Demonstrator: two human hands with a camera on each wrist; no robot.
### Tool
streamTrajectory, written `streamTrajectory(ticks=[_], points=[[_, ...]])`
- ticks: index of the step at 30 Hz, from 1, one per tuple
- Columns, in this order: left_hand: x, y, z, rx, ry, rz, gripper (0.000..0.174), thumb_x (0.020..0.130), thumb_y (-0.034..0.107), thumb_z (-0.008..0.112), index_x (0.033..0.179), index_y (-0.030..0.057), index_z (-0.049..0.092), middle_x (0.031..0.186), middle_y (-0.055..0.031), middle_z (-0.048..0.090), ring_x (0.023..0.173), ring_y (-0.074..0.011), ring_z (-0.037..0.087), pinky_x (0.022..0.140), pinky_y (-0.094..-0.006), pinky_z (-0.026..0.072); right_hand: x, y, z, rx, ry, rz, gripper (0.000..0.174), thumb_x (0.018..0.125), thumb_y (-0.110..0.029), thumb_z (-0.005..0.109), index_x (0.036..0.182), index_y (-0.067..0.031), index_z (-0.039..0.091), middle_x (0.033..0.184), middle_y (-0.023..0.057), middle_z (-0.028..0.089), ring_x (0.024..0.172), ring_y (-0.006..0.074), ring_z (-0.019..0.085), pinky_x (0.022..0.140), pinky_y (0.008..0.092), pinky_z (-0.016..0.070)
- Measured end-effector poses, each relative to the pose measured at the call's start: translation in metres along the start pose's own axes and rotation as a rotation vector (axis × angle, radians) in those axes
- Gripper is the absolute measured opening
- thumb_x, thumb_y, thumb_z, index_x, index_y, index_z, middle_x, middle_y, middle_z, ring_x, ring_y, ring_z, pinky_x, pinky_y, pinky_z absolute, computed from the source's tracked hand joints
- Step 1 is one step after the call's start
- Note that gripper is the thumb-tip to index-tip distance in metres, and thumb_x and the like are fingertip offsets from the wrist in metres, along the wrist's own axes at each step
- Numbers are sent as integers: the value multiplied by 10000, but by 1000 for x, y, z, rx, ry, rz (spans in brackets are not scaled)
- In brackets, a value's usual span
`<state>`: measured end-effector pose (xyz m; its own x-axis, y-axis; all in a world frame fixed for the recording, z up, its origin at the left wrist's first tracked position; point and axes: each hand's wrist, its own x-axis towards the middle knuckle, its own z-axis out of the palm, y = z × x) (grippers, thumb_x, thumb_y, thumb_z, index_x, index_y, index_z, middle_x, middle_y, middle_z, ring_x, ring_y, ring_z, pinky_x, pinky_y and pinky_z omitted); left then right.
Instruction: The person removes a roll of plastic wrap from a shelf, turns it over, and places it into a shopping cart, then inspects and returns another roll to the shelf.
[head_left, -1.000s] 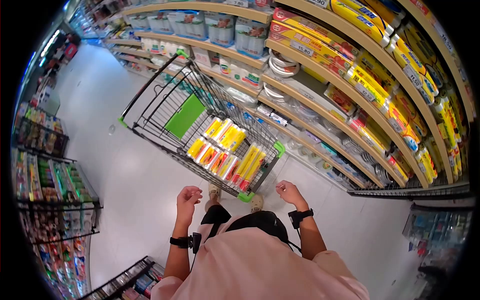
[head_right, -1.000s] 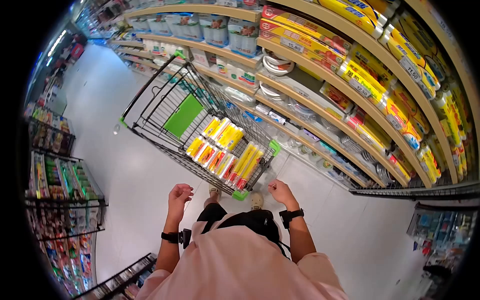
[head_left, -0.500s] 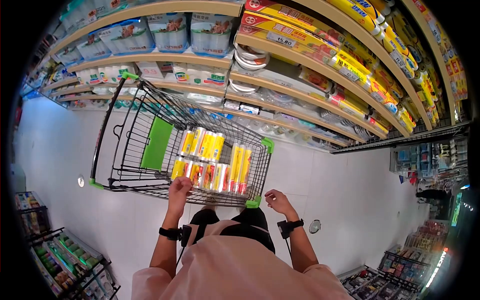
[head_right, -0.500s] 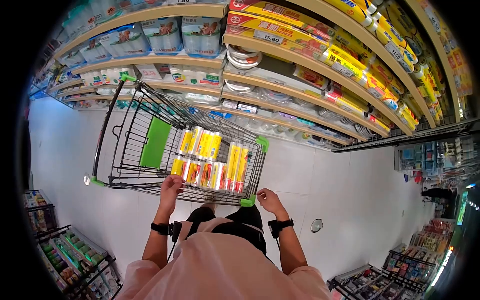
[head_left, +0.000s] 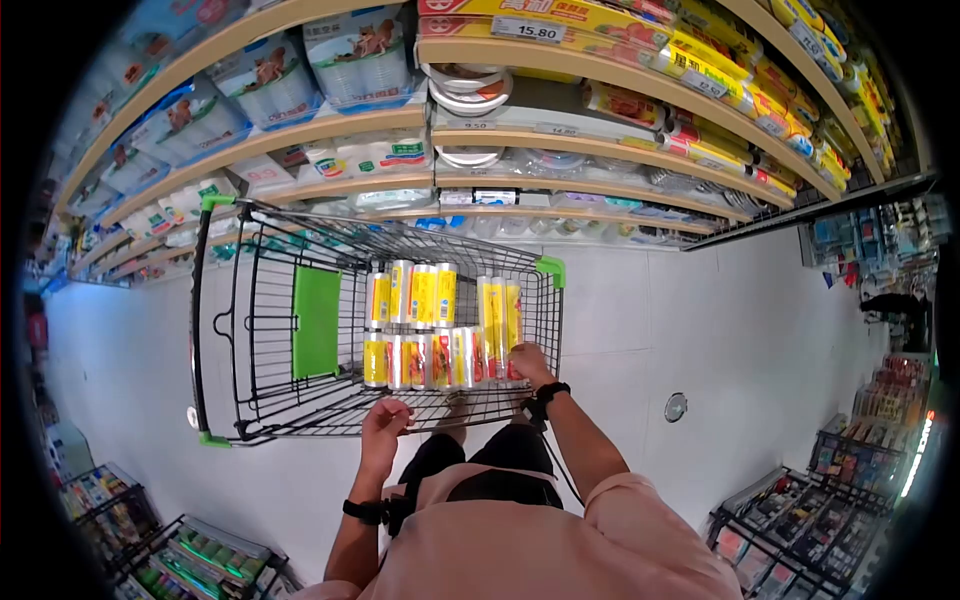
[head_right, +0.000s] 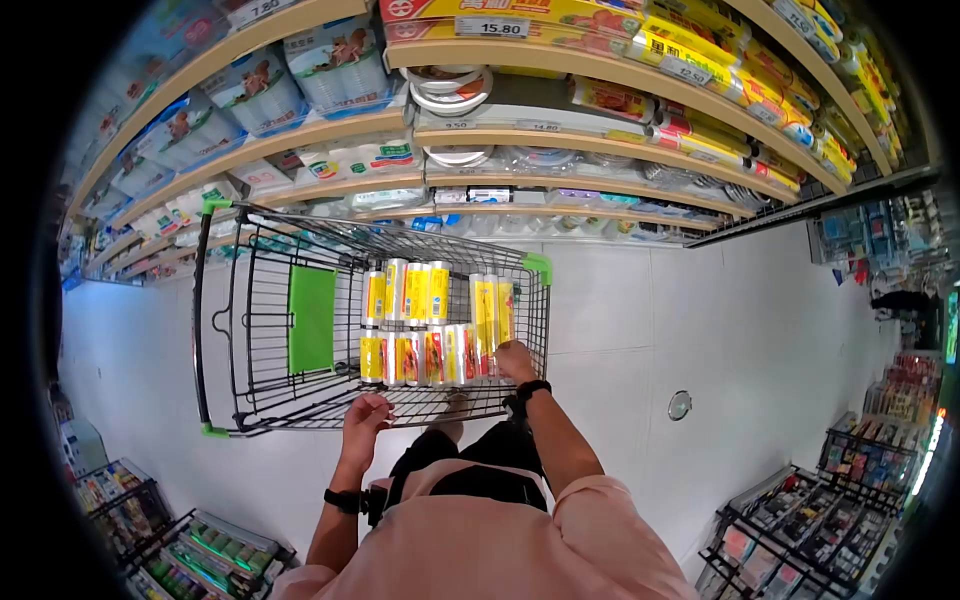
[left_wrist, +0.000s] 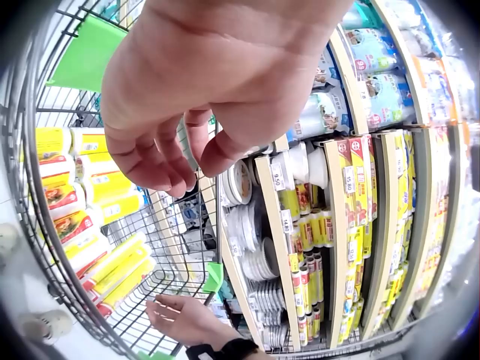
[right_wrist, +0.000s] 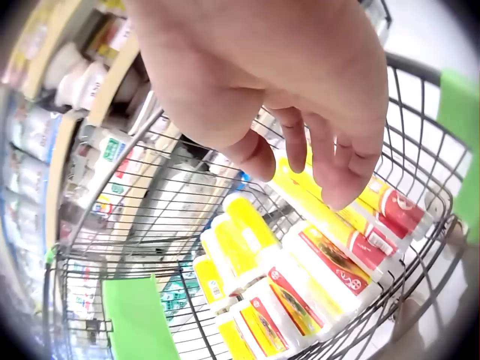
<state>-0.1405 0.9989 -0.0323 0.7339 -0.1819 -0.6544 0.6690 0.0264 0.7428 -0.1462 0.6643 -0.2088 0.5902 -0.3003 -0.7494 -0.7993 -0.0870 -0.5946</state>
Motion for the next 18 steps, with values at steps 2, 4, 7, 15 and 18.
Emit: streamTrajectory(ticks=[2, 4, 7, 15, 18], points=[[-4, 3, 0, -26, 23, -23, 69, 917, 37, 584, 952, 97, 583, 915, -21, 645, 799, -118, 613, 688, -241, 483, 52, 39, 16, 36, 45, 37, 330, 765, -126, 655, 985, 120, 653, 813, 175, 682, 615, 240, 662, 509, 340, 545], [-8, 4, -4, 13, 22, -28, 61, 919, 43, 583, 948, 96, 584, 918, -25, 644, 805, -119, 614, 691, -241, 479, 84, 61, 29, -114, 136, 44, 273, 813, -155, 577, 924, 81, 658, 895, 249, 699, 792, 320, 723, 577, 422, 565], [-14, 2, -6, 73, 24, -42, 55, 917, 49, 585, 949, 93, 586, 922, -35, 647, 810, -123, 614, 693, -237, 474, 90, 54, 37, 52, 238, 242, 423, 801, -204, 634, 1092, 99, 587, 1034, 265, 673, 813, 397, 707, 686, 450, 587], [-14, -10, -11, 155, 9, -108, 65, 934, 54, 578, 994, 74, 588, 953, -65, 652, 828, -163, 626, 716, -272, 493, 129, 70, 47, -355, 254, 315, 441, 817, -190, 625, 1186, 39, 545, 1187, 220, 617, 1097, 362, 630, 922, 428, 530], [-10, -11, -12, 178, -2, -106, 63, 939, 55, 570, 996, 75, 589, 954, -65, 653, 831, -163, 626, 718, -272, 491, 119, 55, 35, -433, 182, 260, 395, 832, -188, 617, 1180, -8, 566, 1171, 213, 636, 1100, 350, 634, 902, 418, 538]])
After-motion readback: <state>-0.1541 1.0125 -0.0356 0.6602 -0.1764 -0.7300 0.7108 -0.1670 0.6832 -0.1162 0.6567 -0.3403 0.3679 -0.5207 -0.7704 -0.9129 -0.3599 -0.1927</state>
